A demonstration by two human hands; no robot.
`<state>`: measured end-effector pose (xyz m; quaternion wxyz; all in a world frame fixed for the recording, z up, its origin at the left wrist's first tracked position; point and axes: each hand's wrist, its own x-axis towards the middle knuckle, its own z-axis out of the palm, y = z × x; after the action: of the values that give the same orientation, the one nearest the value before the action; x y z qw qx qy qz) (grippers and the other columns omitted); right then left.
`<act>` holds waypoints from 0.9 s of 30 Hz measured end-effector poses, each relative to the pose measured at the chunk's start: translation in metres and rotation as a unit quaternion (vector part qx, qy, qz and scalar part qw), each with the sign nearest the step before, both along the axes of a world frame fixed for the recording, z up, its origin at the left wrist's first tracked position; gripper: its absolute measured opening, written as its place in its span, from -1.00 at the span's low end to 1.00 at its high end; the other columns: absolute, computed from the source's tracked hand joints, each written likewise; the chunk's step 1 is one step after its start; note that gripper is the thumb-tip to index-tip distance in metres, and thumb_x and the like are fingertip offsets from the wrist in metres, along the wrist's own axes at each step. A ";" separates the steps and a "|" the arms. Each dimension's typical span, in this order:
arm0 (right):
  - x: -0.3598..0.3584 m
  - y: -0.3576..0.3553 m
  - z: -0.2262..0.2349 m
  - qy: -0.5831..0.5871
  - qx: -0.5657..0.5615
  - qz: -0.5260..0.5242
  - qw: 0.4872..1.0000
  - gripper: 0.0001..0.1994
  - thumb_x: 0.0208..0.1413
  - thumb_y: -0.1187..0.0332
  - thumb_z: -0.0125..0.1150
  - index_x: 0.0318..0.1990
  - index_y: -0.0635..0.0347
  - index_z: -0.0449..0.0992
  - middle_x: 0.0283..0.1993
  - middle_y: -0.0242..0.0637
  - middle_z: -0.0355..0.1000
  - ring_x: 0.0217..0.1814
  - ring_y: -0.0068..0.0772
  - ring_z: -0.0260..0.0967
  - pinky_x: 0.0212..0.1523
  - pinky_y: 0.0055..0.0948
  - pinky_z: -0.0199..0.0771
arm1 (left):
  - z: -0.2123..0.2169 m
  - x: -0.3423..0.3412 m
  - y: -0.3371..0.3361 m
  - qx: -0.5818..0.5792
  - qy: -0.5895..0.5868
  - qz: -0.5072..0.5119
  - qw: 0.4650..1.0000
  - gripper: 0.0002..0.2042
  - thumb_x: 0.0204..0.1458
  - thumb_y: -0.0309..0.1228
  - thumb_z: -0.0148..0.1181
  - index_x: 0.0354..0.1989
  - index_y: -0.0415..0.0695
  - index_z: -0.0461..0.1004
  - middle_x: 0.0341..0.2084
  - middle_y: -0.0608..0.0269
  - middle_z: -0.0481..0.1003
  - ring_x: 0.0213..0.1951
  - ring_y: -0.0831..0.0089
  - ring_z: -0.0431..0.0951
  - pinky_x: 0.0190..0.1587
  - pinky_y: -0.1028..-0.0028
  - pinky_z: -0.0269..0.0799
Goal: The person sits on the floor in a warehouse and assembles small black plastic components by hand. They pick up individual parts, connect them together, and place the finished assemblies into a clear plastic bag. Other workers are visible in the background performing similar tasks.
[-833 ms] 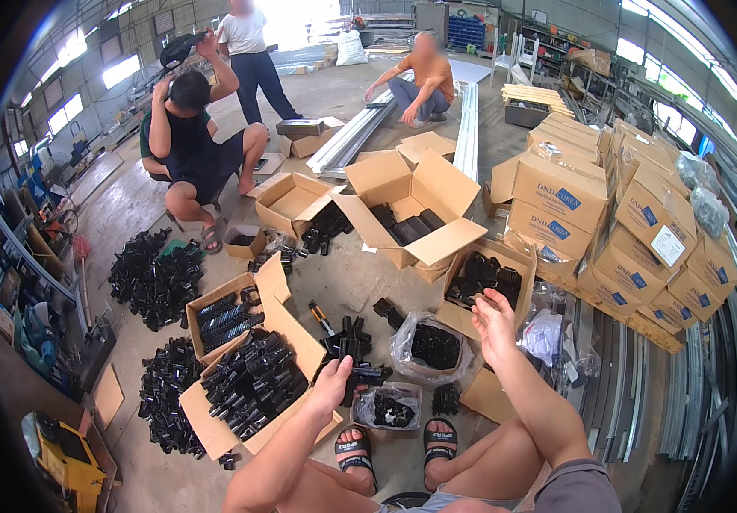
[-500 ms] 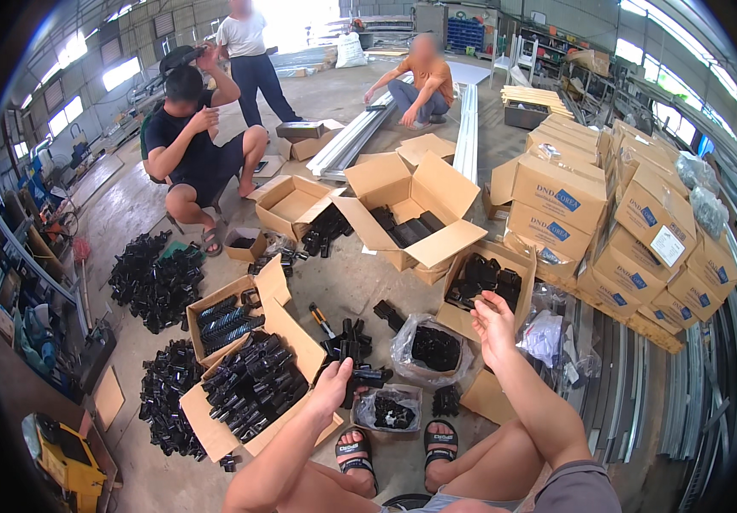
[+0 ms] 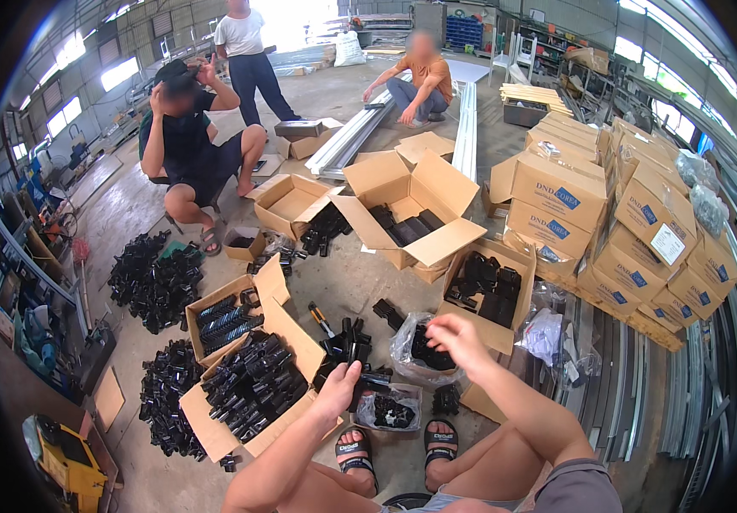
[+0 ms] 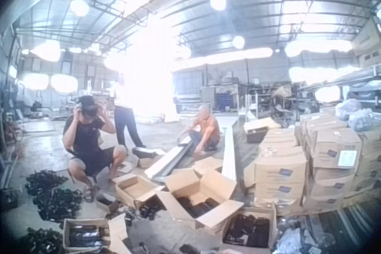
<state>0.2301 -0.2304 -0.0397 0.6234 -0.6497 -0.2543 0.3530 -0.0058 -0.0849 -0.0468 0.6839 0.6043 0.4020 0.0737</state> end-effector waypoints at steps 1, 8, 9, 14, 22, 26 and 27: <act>-0.010 0.004 -0.003 -0.025 -0.009 0.045 0.999 -0.80 0.24 0.35 0.20 -0.08 0.26 0.54 -0.19 -0.31 0.56 -0.18 -0.54 0.51 -0.17 -0.54 0.46 | 0.011 0.000 -0.009 0.013 -0.007 0.007 1.000 -0.60 0.37 -0.07 -0.09 -0.10 -0.24 0.39 -0.31 0.29 0.45 -0.26 0.56 0.45 -0.25 0.49 0.43; -0.056 0.016 -0.030 -0.128 -0.084 0.222 0.963 -0.68 0.17 0.17 0.29 -0.13 0.29 0.62 -0.23 -0.20 0.63 -0.20 -0.48 0.55 -0.11 -0.45 0.50 | 0.008 0.007 -0.023 0.038 -0.033 -0.068 0.996 -0.64 0.37 -0.15 -0.06 0.01 -0.25 0.36 -0.31 0.30 0.47 -0.31 0.59 0.47 -0.31 0.55 0.44; -0.056 0.014 -0.031 -0.137 -0.099 0.225 0.960 -0.67 0.16 0.16 0.29 -0.14 0.29 0.61 -0.25 -0.19 0.62 -0.21 -0.47 0.55 -0.11 -0.44 0.51 | 0.008 0.009 -0.024 0.037 -0.041 -0.081 0.995 -0.64 0.37 -0.15 -0.06 0.02 -0.25 0.36 -0.31 0.30 0.48 -0.32 0.59 0.47 -0.32 0.55 0.44; -0.069 0.016 -0.017 -0.178 -0.091 0.176 0.964 -0.66 0.14 0.15 0.32 -0.15 0.29 0.62 -0.23 -0.12 0.62 -0.17 -0.36 0.59 -0.12 -0.39 0.53 | -0.005 0.004 -0.019 0.060 -0.048 -0.072 0.994 -0.64 0.37 -0.17 -0.06 0.02 -0.27 0.35 -0.32 0.29 0.48 -0.34 0.60 0.48 -0.33 0.54 0.44; -0.070 0.017 -0.021 -0.170 -0.087 0.168 0.967 -0.67 0.13 0.17 0.32 -0.16 0.31 0.61 -0.24 -0.10 0.62 -0.19 -0.33 0.60 -0.14 -0.38 0.54 | 0.006 0.003 -0.020 0.045 -0.036 -0.074 0.996 -0.67 0.36 -0.10 -0.04 -0.10 -0.18 0.34 -0.38 0.37 0.38 -0.35 0.63 0.36 -0.36 0.58 0.33; -0.071 0.017 -0.019 -0.158 -0.083 0.159 0.971 -0.67 0.12 0.19 0.32 -0.17 0.33 0.60 -0.26 -0.12 0.62 -0.22 -0.38 0.59 -0.17 -0.40 0.53 | 0.011 0.005 -0.022 0.013 -0.066 -0.055 0.996 -0.64 0.37 -0.09 -0.08 -0.04 -0.18 0.38 -0.34 0.33 0.42 -0.31 0.59 0.43 -0.27 0.54 0.40; -0.071 0.017 -0.019 -0.158 -0.085 0.157 0.971 -0.68 0.12 0.20 0.32 -0.17 0.33 0.60 -0.27 -0.13 0.62 -0.22 -0.39 0.59 -0.17 -0.41 0.53 | 0.007 0.006 -0.020 0.006 -0.070 -0.045 0.997 -0.63 0.38 -0.10 -0.11 0.01 -0.20 0.38 -0.30 0.27 0.47 -0.30 0.56 0.48 -0.22 0.52 0.46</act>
<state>0.1591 -0.2132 -0.0584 0.4551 -0.6996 -0.4173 0.3596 0.0001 -0.1053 -0.0403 0.7093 0.6192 0.3254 0.0869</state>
